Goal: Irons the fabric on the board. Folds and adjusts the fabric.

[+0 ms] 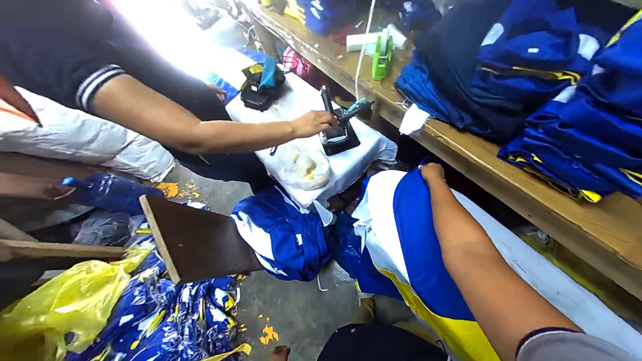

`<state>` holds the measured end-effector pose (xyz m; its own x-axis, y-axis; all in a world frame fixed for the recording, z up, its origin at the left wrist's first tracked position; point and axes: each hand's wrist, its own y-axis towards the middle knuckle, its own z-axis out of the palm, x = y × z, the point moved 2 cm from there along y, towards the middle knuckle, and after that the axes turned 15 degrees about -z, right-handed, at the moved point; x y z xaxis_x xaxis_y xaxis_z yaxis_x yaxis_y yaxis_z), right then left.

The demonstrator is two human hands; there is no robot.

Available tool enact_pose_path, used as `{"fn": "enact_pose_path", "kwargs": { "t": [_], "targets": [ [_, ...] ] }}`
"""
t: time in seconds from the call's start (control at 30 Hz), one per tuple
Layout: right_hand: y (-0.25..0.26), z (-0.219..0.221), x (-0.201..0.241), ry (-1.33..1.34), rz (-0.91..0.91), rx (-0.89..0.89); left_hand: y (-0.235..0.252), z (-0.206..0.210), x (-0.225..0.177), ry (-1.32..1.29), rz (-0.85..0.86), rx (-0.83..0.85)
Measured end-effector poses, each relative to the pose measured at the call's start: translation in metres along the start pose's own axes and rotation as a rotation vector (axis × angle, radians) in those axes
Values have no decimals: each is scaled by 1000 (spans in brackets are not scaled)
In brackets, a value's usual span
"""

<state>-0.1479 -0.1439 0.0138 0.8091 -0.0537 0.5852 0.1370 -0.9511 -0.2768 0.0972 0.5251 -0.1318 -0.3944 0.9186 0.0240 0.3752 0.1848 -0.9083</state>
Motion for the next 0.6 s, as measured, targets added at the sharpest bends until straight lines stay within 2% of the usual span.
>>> {"fn": "enact_pose_path", "kwargs": {
  "t": [0.13,0.27,0.4,0.47,0.53,0.6],
  "targets": [
    [-25,22,44,167,-195,-70,-8,20,-26,28,111,53],
    [-84,53,76,460,-277,-171,-42,25,-99,-8,395,82],
    [-140,52,116,940,-199,-186,-135,12,-183,-80,791,75],
    [-170,55,133,1016,-247,-93,-195,0,-209,-112,957,57],
    [-214,62,145,964,-392,30,-253,-7,-221,-172,1077,44],
    [-270,69,149,843,-656,142,-297,-8,-222,-207,1104,77]
  ]
}}
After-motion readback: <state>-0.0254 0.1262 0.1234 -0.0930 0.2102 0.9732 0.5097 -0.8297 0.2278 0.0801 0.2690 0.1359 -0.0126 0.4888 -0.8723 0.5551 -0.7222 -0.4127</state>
